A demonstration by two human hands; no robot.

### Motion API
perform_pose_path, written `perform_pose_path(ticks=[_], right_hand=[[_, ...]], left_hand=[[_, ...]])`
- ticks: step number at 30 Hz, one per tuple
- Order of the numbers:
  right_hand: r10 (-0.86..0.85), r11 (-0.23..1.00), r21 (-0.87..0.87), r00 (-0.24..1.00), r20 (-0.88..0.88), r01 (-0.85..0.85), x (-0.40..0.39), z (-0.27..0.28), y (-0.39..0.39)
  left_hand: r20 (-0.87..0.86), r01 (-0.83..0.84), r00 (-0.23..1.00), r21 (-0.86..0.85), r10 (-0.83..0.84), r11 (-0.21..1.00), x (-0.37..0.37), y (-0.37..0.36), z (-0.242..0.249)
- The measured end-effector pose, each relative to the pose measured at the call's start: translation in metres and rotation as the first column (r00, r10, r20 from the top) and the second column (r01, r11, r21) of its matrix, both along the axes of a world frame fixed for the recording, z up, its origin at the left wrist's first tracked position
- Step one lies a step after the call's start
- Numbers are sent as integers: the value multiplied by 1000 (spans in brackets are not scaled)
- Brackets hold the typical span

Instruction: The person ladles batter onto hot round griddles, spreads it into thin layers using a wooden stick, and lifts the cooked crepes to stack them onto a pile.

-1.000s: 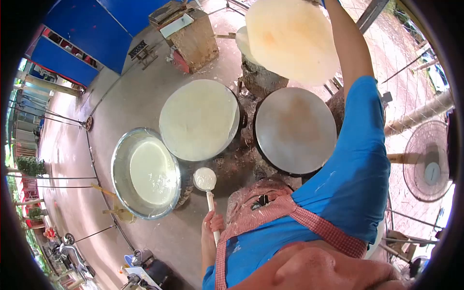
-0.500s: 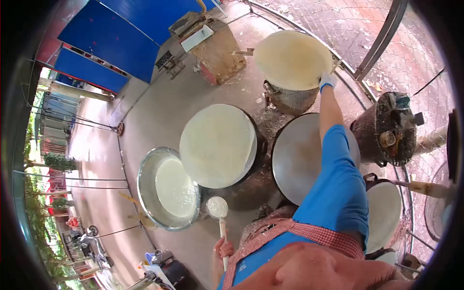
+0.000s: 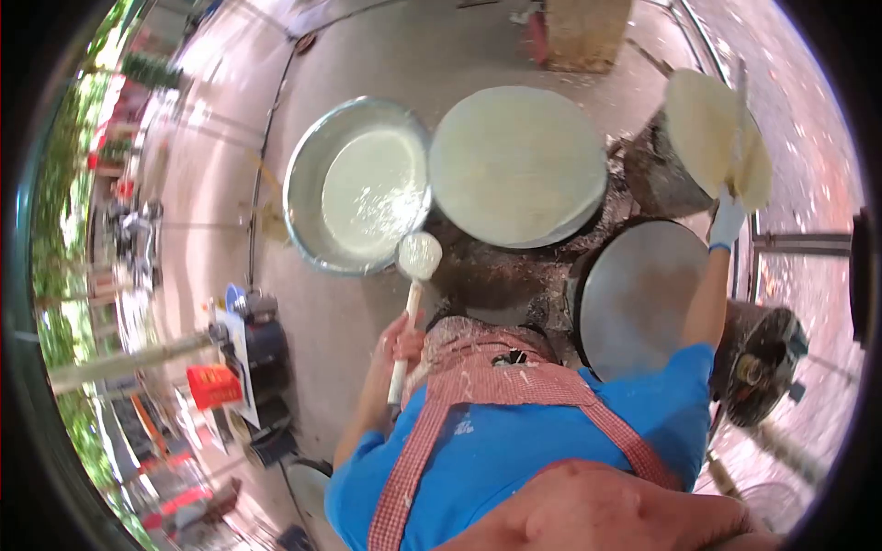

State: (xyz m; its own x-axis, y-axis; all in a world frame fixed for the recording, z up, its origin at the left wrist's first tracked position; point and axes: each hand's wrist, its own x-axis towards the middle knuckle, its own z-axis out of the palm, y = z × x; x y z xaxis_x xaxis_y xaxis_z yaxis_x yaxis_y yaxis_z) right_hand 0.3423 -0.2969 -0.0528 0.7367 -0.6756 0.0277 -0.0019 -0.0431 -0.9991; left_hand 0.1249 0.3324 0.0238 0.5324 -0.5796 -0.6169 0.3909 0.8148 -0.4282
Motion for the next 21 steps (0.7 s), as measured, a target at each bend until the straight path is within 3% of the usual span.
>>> perform_pose_path(ticks=[2, 4, 5, 6, 8, 9, 11, 12, 13, 15, 16, 17, 18, 19, 20, 21], right_hand=[[148, 982, 148, 963, -224, -116, 4, 22, 68], [325, 926, 13, 777, -539, -378, 10, 45, 130], [338, 792, -283, 775, -534, -541, 23, 19, 150], [394, 646, -408, 739, -547, -646, 33, 15, 183], [483, 425, -408, 584, -653, -808, 38, 59, 284], [485, 419, -398, 572, -661, -816, 39, 65, 331], [573, 208, -503, 521, -632, -839, 42, 72, 421], [458, 79, -494, 472, -753, -866, 46, 69, 468], [315, -53, -444, 407, -857, -894, 47, 57, 510], [214, -307, -399, 346, -914, -864, 33, -6, 575], [152, -412, -364, 331, -931, -835, 24, 2, 601], [247, -342, -389, 318, -915, -855, 23, 29, 610], [334, -276, -396, 299, -894, -876, 23, 52, 613], [344, -144, -316, 252, -905, -938, 25, 49, 606], [319, -153, -298, 238, -917, -942, 20, 37, 613], [229, -161, -271, 232, -945, -949, 11, 17, 615]], left_hand=[[81, -86, 993, -52, 90, 995, 5, 21, -5], [158, -147, 974, -107, 163, 983, 13, 48, -14], [321, -136, 937, -19, 135, 991, 18, 66, -21], [469, -139, 879, 75, 88, 987, 24, 85, -27], [476, -152, 874, 456, -96, 877, 51, 122, -21], [465, -131, 871, 530, -158, 838, 64, 145, -32], [453, -61, 837, 634, -307, 771, 94, 198, -70], [460, -23, 802, 660, -380, 751, 111, 225, -99], [449, 1, 810, 642, -376, 767, 132, 248, -129], [79, 246, 892, 740, -445, 625, 157, 285, -198], [-120, 425, 852, 727, -510, 540, 164, 303, -238], [-299, 578, 779, 684, -551, 445, 178, 317, -266], [-286, 576, 781, 674, -555, 462, 187, 320, -269], [-323, 555, 753, 779, -573, 291, 186, 318, -273], [-363, 511, 727, 853, -583, 106, 183, 318, -275], [-322, 457, 736, 885, -595, 86, 179, 318, -278]])
